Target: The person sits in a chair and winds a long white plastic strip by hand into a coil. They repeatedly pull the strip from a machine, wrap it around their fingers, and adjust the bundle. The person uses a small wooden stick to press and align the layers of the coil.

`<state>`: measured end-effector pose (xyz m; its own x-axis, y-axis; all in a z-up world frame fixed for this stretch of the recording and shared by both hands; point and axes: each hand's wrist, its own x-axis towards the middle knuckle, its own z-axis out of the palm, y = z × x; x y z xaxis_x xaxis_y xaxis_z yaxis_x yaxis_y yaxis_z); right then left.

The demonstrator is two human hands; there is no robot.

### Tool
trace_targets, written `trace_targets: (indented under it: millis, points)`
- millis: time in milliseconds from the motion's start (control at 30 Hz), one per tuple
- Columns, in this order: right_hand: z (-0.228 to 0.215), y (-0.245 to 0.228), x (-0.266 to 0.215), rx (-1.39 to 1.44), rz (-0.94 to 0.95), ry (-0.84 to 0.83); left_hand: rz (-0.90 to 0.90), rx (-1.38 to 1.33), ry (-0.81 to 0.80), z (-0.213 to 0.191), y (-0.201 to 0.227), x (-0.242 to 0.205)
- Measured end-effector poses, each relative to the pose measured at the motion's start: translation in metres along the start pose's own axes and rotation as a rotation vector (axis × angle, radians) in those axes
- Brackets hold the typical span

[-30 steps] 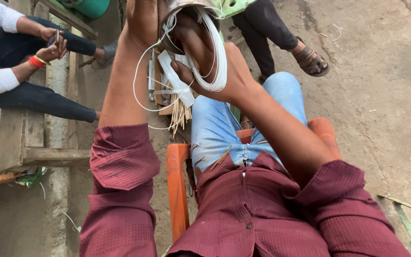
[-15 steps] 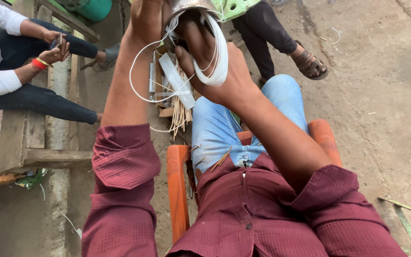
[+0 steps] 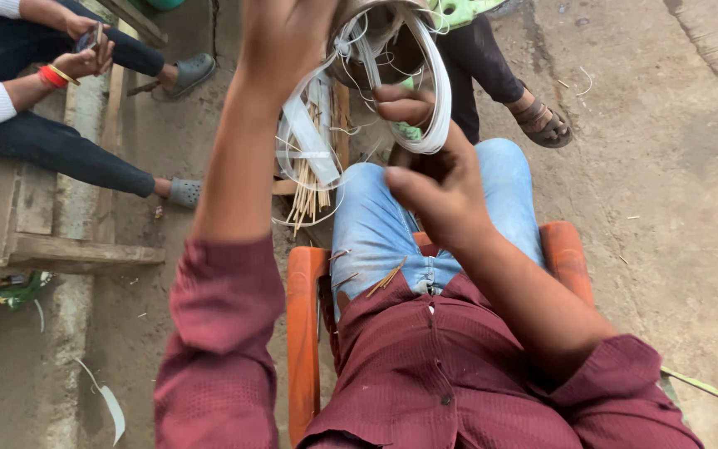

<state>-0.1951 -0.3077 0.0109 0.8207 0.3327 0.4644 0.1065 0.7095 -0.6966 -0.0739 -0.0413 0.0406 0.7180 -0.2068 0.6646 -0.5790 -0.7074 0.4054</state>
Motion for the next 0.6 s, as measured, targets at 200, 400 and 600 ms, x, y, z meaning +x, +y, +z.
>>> trace_targets:
  millis: [200,400,600]
  points:
    - [-0.002,-0.002,-0.011,0.415,0.244,0.102,-0.204,-0.315,0.612,0.018,0.116,-0.098]
    - [0.006,-0.010,-0.011,0.492,0.227,0.169,-0.536,-0.584,0.265,0.039,0.173,-0.109]
    - [-0.004,-0.030,-0.050,0.591,0.347,0.292,-0.791,-1.408,0.102,0.040,0.164,-0.083]
